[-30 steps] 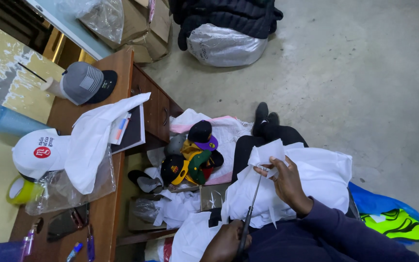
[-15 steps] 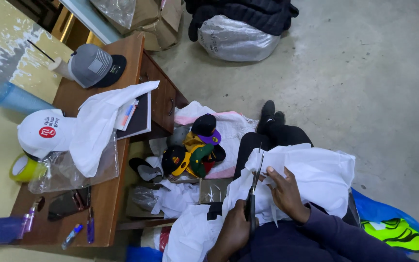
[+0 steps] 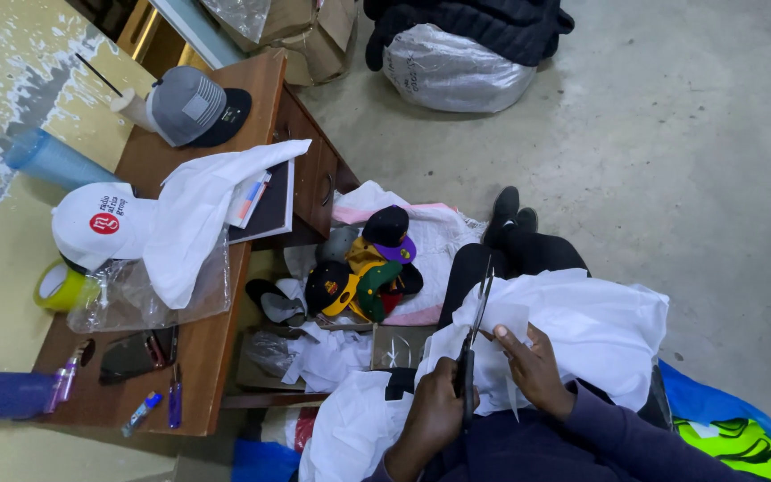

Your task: Trimming excess fabric from white t-shirts with scissors and marking them with a blue pen

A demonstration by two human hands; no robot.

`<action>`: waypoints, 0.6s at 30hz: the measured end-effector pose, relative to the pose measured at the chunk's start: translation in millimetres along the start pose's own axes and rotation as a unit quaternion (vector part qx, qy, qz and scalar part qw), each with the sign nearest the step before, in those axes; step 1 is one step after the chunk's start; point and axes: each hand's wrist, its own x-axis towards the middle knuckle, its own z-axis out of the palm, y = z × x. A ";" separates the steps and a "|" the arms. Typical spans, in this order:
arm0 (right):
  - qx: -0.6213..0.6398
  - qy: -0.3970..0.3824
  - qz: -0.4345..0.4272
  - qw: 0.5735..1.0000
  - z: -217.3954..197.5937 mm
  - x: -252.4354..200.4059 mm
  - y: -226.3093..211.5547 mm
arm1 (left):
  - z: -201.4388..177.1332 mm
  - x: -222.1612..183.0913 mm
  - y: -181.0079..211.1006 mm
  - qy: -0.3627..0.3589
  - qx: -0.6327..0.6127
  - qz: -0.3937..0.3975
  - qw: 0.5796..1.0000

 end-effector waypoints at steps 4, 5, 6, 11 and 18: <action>0.373 0.008 0.316 0.872 -50.5 50.6 -88.3 | -12.2 -1.2 17.0 0.033 -0.216 -0.032 0.975; 0.286 -0.004 0.234 0.929 -46.1 46.1 -74.3 | -16.4 2.9 18.2 0.077 -0.216 0.010 0.973; 0.196 -0.016 0.151 0.969 -40.5 38.3 -61.9 | -19.7 3.6 18.3 0.119 -0.215 0.049 0.968; -0.041 0.059 0.032 0.997 -27.5 3.5 13.4 | -23.5 61.8 17.1 0.140 -0.231 0.126 0.954; 0.711 0.008 0.101 0.695 -151.0 87.5 -123.0 | 21.1 143.0 16.8 -0.114 -0.422 0.133 0.890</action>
